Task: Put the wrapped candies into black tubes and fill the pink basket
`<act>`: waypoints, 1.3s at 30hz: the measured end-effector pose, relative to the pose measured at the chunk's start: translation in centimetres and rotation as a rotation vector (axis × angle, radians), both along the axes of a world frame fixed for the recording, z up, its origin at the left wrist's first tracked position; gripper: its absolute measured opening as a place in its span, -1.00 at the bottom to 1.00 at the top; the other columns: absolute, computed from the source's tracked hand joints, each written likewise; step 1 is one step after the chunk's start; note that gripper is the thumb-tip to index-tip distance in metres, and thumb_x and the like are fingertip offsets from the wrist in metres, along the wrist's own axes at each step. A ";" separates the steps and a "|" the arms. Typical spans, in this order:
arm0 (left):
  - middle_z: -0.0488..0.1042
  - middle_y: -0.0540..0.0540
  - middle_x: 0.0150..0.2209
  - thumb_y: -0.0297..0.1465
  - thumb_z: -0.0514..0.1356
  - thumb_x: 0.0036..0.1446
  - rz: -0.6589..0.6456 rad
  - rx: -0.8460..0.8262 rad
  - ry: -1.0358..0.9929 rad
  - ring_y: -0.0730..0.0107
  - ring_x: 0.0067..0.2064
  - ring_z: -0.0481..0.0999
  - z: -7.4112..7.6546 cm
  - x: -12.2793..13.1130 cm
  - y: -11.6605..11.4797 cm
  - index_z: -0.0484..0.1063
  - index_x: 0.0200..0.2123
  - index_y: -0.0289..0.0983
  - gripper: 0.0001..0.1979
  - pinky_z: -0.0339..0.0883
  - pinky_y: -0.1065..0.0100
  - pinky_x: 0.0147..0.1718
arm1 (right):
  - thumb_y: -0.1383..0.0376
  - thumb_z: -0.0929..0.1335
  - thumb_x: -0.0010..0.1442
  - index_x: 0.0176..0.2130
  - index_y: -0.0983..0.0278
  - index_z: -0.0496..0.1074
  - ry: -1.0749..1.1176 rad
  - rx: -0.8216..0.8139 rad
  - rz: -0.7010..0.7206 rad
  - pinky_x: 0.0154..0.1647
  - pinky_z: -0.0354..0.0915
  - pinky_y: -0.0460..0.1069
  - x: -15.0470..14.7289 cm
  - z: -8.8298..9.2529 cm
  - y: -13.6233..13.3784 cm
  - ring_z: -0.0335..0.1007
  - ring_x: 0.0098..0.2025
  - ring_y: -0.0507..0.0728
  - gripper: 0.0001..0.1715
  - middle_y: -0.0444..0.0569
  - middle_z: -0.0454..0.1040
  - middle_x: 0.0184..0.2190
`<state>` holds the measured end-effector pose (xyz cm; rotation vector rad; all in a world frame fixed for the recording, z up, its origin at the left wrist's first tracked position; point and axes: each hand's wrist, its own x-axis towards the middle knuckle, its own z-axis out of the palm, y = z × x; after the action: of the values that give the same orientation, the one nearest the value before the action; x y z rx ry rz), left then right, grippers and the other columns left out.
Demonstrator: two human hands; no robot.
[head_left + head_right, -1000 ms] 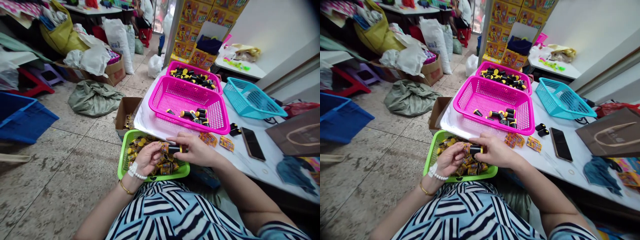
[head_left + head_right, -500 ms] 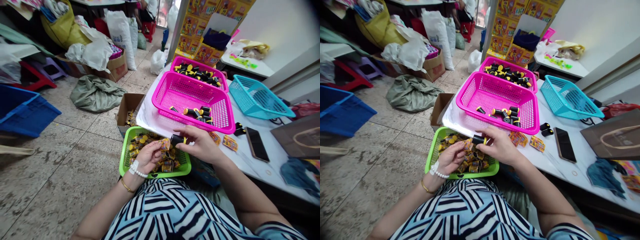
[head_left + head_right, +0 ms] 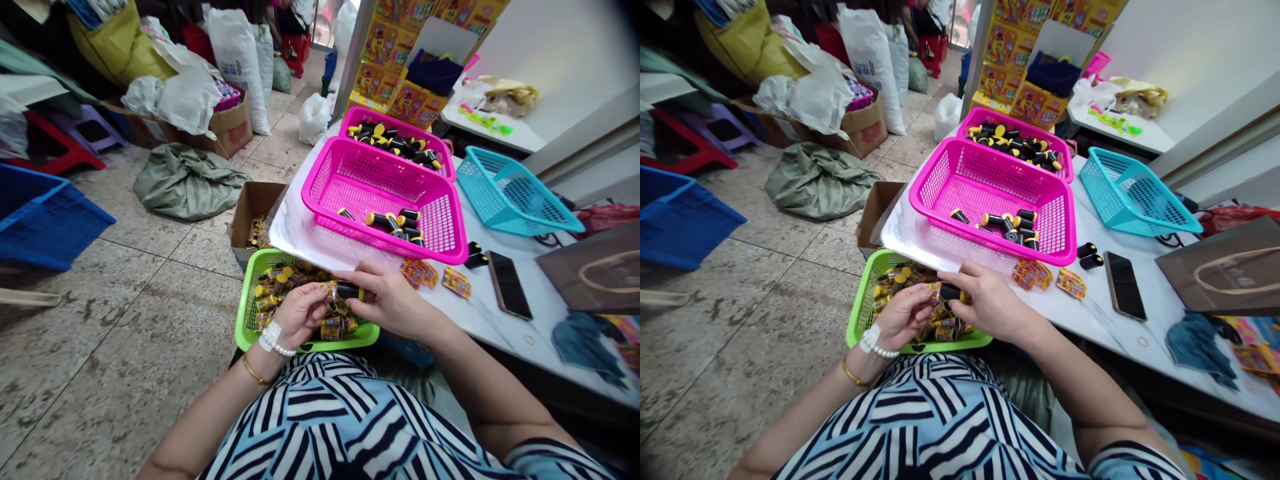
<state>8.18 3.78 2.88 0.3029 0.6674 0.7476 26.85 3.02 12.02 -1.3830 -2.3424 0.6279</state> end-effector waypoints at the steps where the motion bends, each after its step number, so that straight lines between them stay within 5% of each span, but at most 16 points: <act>1: 0.26 0.12 -0.62 -0.34 0.43 -0.08 0.003 0.022 0.029 0.73 -0.69 0.13 0.0 0.0 0.0 0.42 -0.41 -0.36 -0.72 -0.18 0.63 -0.77 | 0.41 0.36 0.13 0.11 0.27 0.44 -0.009 -0.028 0.018 -0.27 0.33 -0.03 0.0 -0.1 0.0 0.38 -0.31 0.07 -0.47 -0.01 0.39 -0.26; 8: 0.36 0.08 -0.52 -0.40 0.44 -0.12 0.002 -0.055 -0.082 0.79 -0.68 0.11 -0.4 -0.3 0.0 0.46 -0.37 -0.40 -0.72 -0.16 0.65 -0.77 | 0.40 0.39 0.10 0.25 0.27 0.29 -0.025 -0.140 0.001 -0.33 0.33 -0.07 -0.2 -0.4 -0.2 0.35 -0.41 0.01 -0.28 -0.05 0.40 -0.26; 13: 0.38 0.09 -0.55 -0.38 0.44 -0.12 0.024 -0.062 -0.104 0.78 -0.71 0.08 -0.5 -0.1 -0.3 0.44 -0.40 -0.36 -0.72 -0.10 0.63 -0.77 | 0.41 0.39 0.09 0.16 0.30 0.40 -0.042 -0.109 0.011 -0.35 0.31 -0.08 -0.2 -0.5 -0.2 0.32 -0.43 0.01 -0.39 -0.07 0.38 -0.33; 17: 0.34 0.07 -0.64 -0.29 0.44 -0.11 0.051 0.043 0.064 0.72 -0.71 0.13 -0.5 0.0 -0.8 0.48 -0.41 -0.37 -0.70 -0.13 0.60 -0.76 | 0.41 0.39 0.08 0.16 0.31 0.39 -0.053 -0.106 0.052 -0.33 0.32 -0.07 -0.2 -1.0 -0.2 0.34 -0.41 0.01 -0.37 -0.05 0.41 -0.30; 22: 0.29 0.06 -0.69 -0.21 0.42 -0.07 0.059 0.119 0.198 0.69 -0.68 0.11 -0.2 -0.5 -1.6 0.52 -0.41 -0.40 -0.66 -0.11 0.58 -0.74 | 0.40 0.41 0.06 -0.07 0.33 0.54 0.044 -0.012 -0.012 -0.44 0.27 -0.11 -0.2 -1.7 -0.4 0.31 -0.47 -0.02 -0.62 -0.09 0.38 -0.40; 27: 0.47 -0.04 -0.36 -0.26 0.44 -0.10 0.218 0.154 0.284 0.60 -0.51 0.34 0.2 -1.5 -1.6 0.50 -0.14 -0.30 -0.56 0.11 0.58 -0.68 | 0.39 0.44 0.06 -0.12 0.30 0.55 0.112 -0.011 -0.027 -0.45 0.28 -0.10 -0.2 -2.1 -0.9 0.31 -0.47 -0.02 -0.68 -0.12 0.35 -0.41; 29: 0.50 -0.08 -0.25 -0.26 0.45 -0.10 0.110 0.235 0.294 0.54 -0.47 0.41 0.1 -1.8 -1.4 0.47 -0.04 -0.25 -0.48 0.22 0.54 -0.63 | 0.36 0.45 0.09 -0.11 0.30 0.54 0.124 -0.039 -0.006 -0.41 0.32 -0.09 -0.2 -2.4 -1.2 0.35 -0.43 0.00 -0.68 -0.09 0.37 -0.38; 32: 0.50 -0.06 -0.40 -0.23 0.42 -0.06 -0.119 0.335 0.293 0.52 -0.53 0.41 -0.4 -2.3 -1.1 0.50 -0.09 -0.31 -0.53 0.28 0.48 -0.59 | 0.28 0.47 0.11 0.02 0.26 0.48 0.164 -0.053 0.026 -0.30 0.41 -0.04 -0.3 -3.2 -1.5 0.44 -0.33 0.06 -0.55 -0.03 0.46 -0.28; 35: 0.49 -0.02 -0.48 -0.23 0.41 -0.05 -0.110 0.320 0.325 0.54 -0.56 0.38 -0.9 -2.5 -1.1 0.52 -0.16 -0.32 -0.60 0.27 0.48 -0.57 | 0.25 0.48 0.13 0.15 0.20 0.38 0.239 -0.018 -0.043 -0.15 0.47 0.02 -0.4 -4.2 -1.9 0.50 -0.20 0.11 -0.40 0.04 0.51 -0.12; 39: 0.51 -0.03 -0.48 -0.26 0.42 -0.06 -0.129 0.353 0.436 0.54 -0.54 0.39 -1.1 -2.0 -1.2 0.56 -0.17 -0.34 -0.61 0.28 0.48 -0.52 | 0.25 0.45 0.17 -0.02 0.20 0.52 0.296 0.037 -0.087 -0.15 0.48 0.00 -0.7 -5.4 -2.4 0.53 -0.18 0.12 -0.66 0.02 0.56 -0.18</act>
<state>6.15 2.62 1.75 0.8418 0.9152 0.6780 26.13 0.57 6.66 -1.2712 -2.0413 0.7067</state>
